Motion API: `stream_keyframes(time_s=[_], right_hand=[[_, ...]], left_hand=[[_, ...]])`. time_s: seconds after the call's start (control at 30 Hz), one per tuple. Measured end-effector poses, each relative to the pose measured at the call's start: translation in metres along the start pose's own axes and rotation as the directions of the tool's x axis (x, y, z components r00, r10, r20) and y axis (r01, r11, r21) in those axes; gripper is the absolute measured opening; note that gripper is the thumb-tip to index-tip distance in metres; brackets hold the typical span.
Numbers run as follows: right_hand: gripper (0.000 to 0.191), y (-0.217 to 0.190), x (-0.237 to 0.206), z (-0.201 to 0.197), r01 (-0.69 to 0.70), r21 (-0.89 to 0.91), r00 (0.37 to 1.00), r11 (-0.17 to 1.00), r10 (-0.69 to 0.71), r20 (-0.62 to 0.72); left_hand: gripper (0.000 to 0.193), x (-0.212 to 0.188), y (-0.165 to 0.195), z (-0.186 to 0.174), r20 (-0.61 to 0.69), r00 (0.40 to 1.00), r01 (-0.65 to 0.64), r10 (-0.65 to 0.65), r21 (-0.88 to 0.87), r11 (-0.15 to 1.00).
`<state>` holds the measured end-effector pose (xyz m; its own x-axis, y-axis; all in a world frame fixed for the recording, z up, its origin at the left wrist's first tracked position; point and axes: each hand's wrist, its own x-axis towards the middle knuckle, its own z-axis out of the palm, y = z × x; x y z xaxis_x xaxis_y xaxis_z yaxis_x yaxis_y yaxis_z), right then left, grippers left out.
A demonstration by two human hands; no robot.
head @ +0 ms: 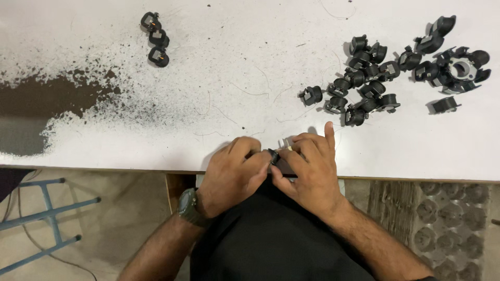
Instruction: The person sits at a white workbench assembling small black plastic connector parts. They pick up individual components, press and fit them together by hand, and place the finished assemblies in a growing pile on the right side of the table, repeating the cycle.
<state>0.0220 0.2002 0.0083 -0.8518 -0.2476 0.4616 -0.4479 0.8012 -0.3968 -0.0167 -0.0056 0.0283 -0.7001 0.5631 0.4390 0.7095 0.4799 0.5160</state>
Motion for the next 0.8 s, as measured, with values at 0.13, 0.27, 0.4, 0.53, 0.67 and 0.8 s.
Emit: stream_keyframes(time_s=[0.13, 0.27, 0.4, 0.53, 0.67, 0.8], right_hand=[[0.034, 0.000, 0.002, -0.003, 0.007, -0.009, 1.000, 1.000, -0.007, -0.008], [0.036, -0.001, 0.000, -0.004, -0.031, 0.001, 1.000, 1.000, 0.031, 0.004], [0.032, -0.001, -0.005, -0.004, -0.001, 0.004, 0.999, 1.000, 0.001, -0.055], [0.031, -0.010, -0.021, 0.004, 0.057, 0.142, 0.990, 0.988, -0.038, -0.139], [0.039, -0.018, -0.029, 0.021, 0.043, 0.209, 0.987, 0.977, -0.009, -0.160], [0.038, -0.015, -0.031, 0.025, 0.057, 0.179, 0.985, 0.982, -0.026, -0.169]], left_hand=[[0.013, 0.004, -0.001, -0.003, -0.029, 0.981, 0.184, -0.194, -0.201, 0.962], [0.012, 0.002, -0.002, -0.004, 0.056, 0.961, 0.275, -0.271, -0.277, 0.921], [0.012, -0.001, -0.001, 0.004, 0.013, 0.954, 0.288, -0.301, -0.330, 0.899], [0.013, -0.005, 0.002, 0.014, -0.020, 0.938, 0.312, -0.345, -0.383, 0.870], [0.012, -0.010, 0.007, 0.019, -0.032, 0.913, 0.358, -0.406, -0.414, 0.837], [0.014, -0.011, 0.008, 0.017, -0.013, 0.915, 0.362, -0.403, -0.412, 0.836]])
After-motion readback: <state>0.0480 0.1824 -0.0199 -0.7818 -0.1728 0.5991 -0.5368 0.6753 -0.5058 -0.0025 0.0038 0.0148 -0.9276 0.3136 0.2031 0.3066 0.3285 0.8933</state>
